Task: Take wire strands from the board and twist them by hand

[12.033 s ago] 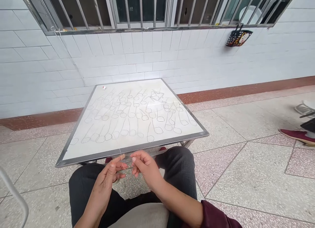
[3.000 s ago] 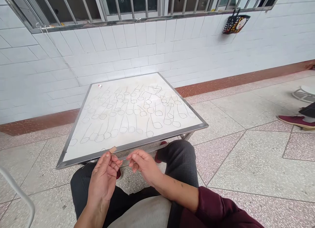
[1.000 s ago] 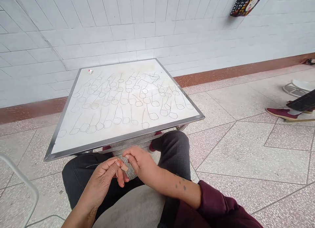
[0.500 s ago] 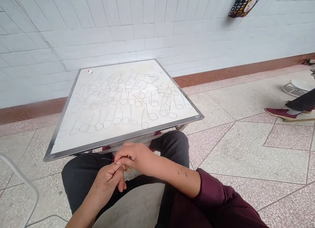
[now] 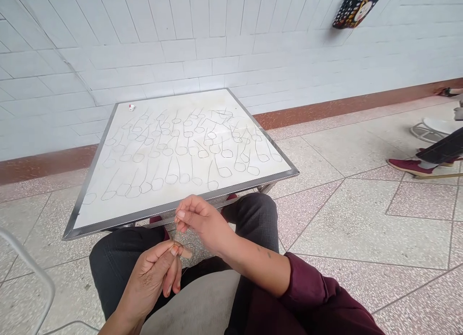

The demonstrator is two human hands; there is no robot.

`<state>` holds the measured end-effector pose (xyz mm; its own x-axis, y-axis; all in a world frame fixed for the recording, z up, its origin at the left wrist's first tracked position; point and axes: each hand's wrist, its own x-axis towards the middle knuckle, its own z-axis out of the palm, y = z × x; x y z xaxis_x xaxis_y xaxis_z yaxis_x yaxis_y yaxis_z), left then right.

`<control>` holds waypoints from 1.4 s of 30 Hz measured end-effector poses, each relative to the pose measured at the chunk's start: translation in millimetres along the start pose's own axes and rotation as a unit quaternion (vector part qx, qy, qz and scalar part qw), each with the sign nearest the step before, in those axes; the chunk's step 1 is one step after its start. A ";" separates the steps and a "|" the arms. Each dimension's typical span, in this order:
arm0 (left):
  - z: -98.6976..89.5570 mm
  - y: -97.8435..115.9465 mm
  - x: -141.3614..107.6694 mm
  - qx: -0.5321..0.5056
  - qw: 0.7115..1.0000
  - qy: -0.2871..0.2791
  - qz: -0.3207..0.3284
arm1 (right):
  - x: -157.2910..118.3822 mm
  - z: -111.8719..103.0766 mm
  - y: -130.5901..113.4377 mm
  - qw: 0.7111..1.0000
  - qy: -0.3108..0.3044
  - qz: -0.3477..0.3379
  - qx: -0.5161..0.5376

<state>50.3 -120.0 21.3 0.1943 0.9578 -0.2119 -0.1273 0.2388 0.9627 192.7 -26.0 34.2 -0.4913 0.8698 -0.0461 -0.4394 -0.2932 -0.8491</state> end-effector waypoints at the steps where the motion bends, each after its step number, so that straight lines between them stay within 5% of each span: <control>1: 0.3 0.5 -0.3 -0.008 1.000 0.001 -0.002 | 0.2 0.6 -1.0 1.000 0.010 0.000 0.012; 8: 3.7 1.6 -2.8 -0.038 0.999 0.013 -0.003 | 9.7 -6.4 -7.2 0.996 0.046 -0.020 0.075; 13: 5.0 -5.2 -7.2 -0.047 0.998 0.018 -0.022 | 22.6 -31.0 -28.7 0.963 0.190 -0.172 0.087; 15: 5.5 -6.1 -6.9 -0.075 0.996 0.051 -0.015 | 17.6 -33.6 -25.2 0.982 0.141 -0.124 0.021; 19: 8.7 -0.5 -5.4 -0.113 0.992 0.053 -0.018 | 0.1 -22.8 2.3 0.995 -0.073 0.055 -0.041; 23: 12.9 5.5 -5.8 -0.181 0.982 0.041 -0.037 | -3.1 -14.7 19.4 0.982 -0.175 0.077 -0.010; 36: 12.9 6.8 -4.6 -0.213 0.973 0.080 -0.031 | -8.4 7.7 22.2 0.997 -0.075 0.037 0.000; 42: 7.8 5.8 -3.0 -0.195 0.966 0.168 0.004 | -11.1 -5.6 17.1 0.991 -0.086 0.058 -0.086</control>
<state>56.6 -122.7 28.8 -0.1272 0.9418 -0.3111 -0.4969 0.2109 0.8418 194.7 -38.4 17.3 -0.6588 0.7490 -0.0704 -0.2452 -0.3023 -0.9211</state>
